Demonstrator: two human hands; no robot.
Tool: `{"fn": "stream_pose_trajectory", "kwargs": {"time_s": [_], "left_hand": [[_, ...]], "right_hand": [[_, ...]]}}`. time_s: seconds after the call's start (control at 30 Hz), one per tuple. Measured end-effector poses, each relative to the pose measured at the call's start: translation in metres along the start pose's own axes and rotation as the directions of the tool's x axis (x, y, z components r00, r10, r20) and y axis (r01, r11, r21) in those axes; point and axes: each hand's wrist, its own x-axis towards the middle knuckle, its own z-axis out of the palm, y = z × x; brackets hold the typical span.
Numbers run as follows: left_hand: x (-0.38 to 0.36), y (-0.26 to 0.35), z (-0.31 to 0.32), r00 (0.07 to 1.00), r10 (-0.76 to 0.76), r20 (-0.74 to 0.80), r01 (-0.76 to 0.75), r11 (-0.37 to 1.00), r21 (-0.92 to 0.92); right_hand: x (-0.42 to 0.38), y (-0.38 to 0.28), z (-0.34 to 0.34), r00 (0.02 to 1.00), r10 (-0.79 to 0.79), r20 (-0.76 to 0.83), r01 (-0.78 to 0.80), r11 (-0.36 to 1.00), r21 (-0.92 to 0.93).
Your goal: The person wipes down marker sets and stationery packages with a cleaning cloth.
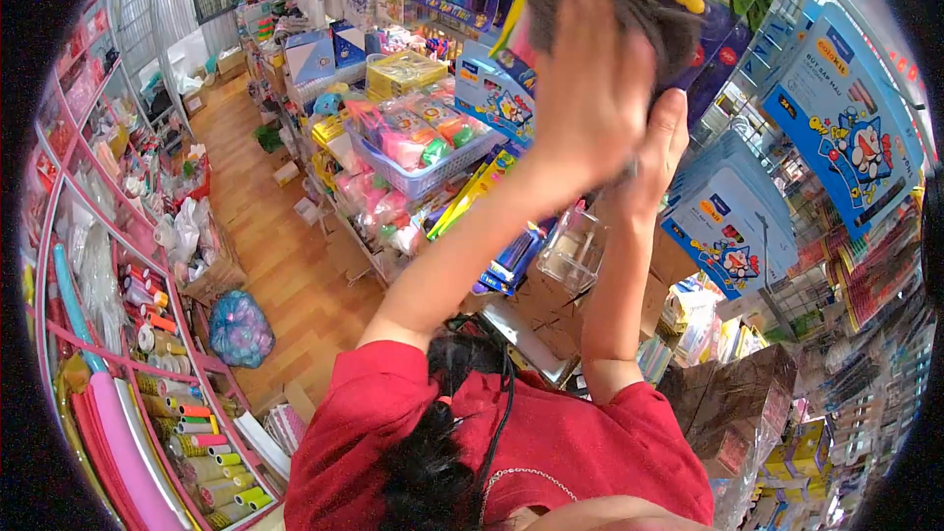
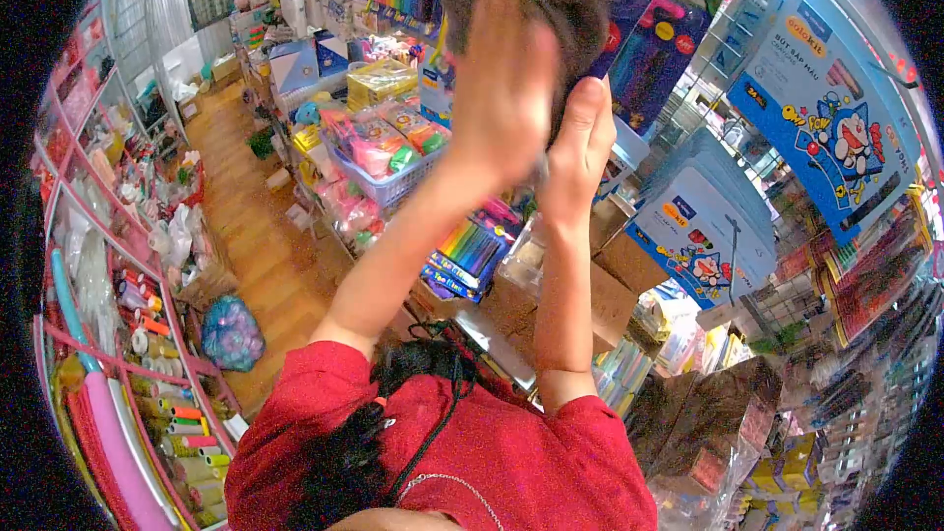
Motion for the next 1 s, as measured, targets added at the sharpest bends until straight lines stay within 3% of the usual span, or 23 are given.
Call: {"fn": "stream_pose_trajectory", "kwargs": {"time_s": [0.07, 0.13, 0.2, 0.23, 0.27, 0.33, 0.37, 0.4, 0.43, 0.5, 0.53, 0.6, 0.63, 0.67, 0.7, 0.73, 0.77, 0.83, 0.87, 0.93, 0.97, 1.0], "left_hand": [[0.029, -0.063, 0.005, 0.974, 0.223, -0.031, -0.215, 0.963, 0.163], [0.051, -0.111, 0.038, 0.812, 0.478, -0.336, -0.353, 0.859, 0.370], [0.043, -0.110, 0.033, 0.844, 0.459, -0.278, -0.333, 0.855, 0.398], [0.023, -0.082, 0.015, 0.952, 0.293, -0.084, -0.251, 0.912, 0.326], [0.002, -0.058, -0.001, 0.986, 0.111, 0.126, -0.142, 0.952, 0.273], [-0.029, -0.030, 0.000, 0.987, 0.085, 0.136, -0.080, 0.996, -0.042], [-0.037, -0.007, -0.008, 0.971, 0.116, 0.208, -0.106, 0.993, -0.059], [-0.039, 0.009, -0.016, 0.949, 0.147, 0.278, -0.130, 0.988, -0.079], [-0.047, 0.007, -0.016, 0.931, 0.226, 0.287, -0.249, 0.967, 0.046], [-0.038, 0.012, -0.016, 0.973, 0.101, 0.208, -0.112, 0.993, 0.042], [-0.029, 0.015, -0.014, 0.985, 0.040, 0.168, -0.046, 0.998, 0.036], [0.001, -0.017, -0.006, 0.981, -0.019, 0.191, -0.037, 0.958, 0.285], [0.017, -0.033, -0.002, 0.978, -0.048, 0.202, -0.038, 0.915, 0.403], [0.034, -0.090, 0.014, 0.942, -0.228, 0.246, 0.081, 0.867, 0.492], [0.055, -0.057, -0.009, 0.799, -0.438, 0.412, 0.228, 0.855, 0.466], [0.073, -0.083, -0.008, 0.698, -0.381, 0.607, 0.042, 0.867, 0.496], [0.053, -0.086, 0.004, 0.932, -0.167, 0.323, 0.048, 0.937, 0.347], [0.009, -0.074, 0.011, 0.997, -0.024, 0.070, 0.005, 0.965, 0.262], [-0.009, -0.056, 0.004, 0.980, -0.084, 0.179, 0.021, 0.944, 0.329], [-0.026, -0.014, 0.000, 0.979, 0.182, 0.096, -0.204, 0.906, 0.370], [-0.039, 0.008, -0.007, 0.989, 0.066, 0.134, -0.076, 0.995, 0.071], [-0.046, 0.021, -0.012, 0.977, -0.036, 0.208, 0.084, 0.970, -0.228]], "right_hand": [[-0.007, -0.012, 0.007, 0.989, -0.122, -0.088, 0.095, 0.959, -0.267], [-0.007, -0.011, 0.007, 0.981, -0.171, -0.087, 0.142, 0.952, -0.270], [-0.005, -0.011, 0.009, 0.975, -0.190, -0.117, 0.161, 0.962, -0.220], [-0.002, -0.009, 0.010, 0.963, -0.210, -0.169, 0.170, 0.960, -0.220], [-0.001, -0.007, 0.003, 0.987, -0.115, -0.113, 0.098, 0.984, -0.150], [0.003, -0.008, -0.001, 0.983, -0.140, -0.115, 0.118, 0.976, -0.181], [0.008, 0.000, -0.011, 0.986, -0.134, -0.099, 0.106, 0.962, -0.250], [0.012, 0.001, -0.013, 0.998, -0.020, -0.061, 0.028, 0.990, 0.138], [0.011, -0.002, -0.017, 0.999, 0.027, -0.019, -0.023, 0.983, 0.181], [0.008, -0.001, -0.019, 0.998, 0.029, 0.051, -0.041, 0.967, 0.252], [0.005, -0.002, -0.014, 1.000, -0.010, 0.000, 0.010, 0.996, 0.092], [-0.001, -0.008, -0.002, 0.991, -0.111, -0.079, 0.090, 0.967, -0.240], [-0.007, -0.008, 0.001, 0.991, -0.087, -0.100, 0.063, 0.974, -0.216], [-0.010, -0.011, 0.003, 0.992, -0.085, -0.092, 0.062, 0.973, -0.223], [-0.013, -0.014, 0.005, 0.992, -0.087, -0.089, 0.064, 0.971, -0.230], [-0.014, -0.016, 0.008, 0.992, -0.091, -0.091, 0.067, 0.969, -0.236], [-0.011, -0.017, 0.013, 0.973, -0.187, -0.132, 0.149, 0.955, -0.255], [-0.008, -0.022, 0.012, 0.969, -0.178, -0.168, 0.132, 0.958, -0.256], [-0.006, -0.024, 0.011, 0.968, -0.175, -0.182, 0.125, 0.958, -0.257], [-0.002, -0.017, 0.004, 0.963, -0.199, -0.182, 0.151, 0.958, -0.246], [0.000, -0.015, 0.000, 0.961, -0.208, -0.180, 0.161, 0.957, -0.243], [0.001, -0.016, -0.002, 0.980, -0.127, -0.150, 0.111, 0.987, -0.113]]}}
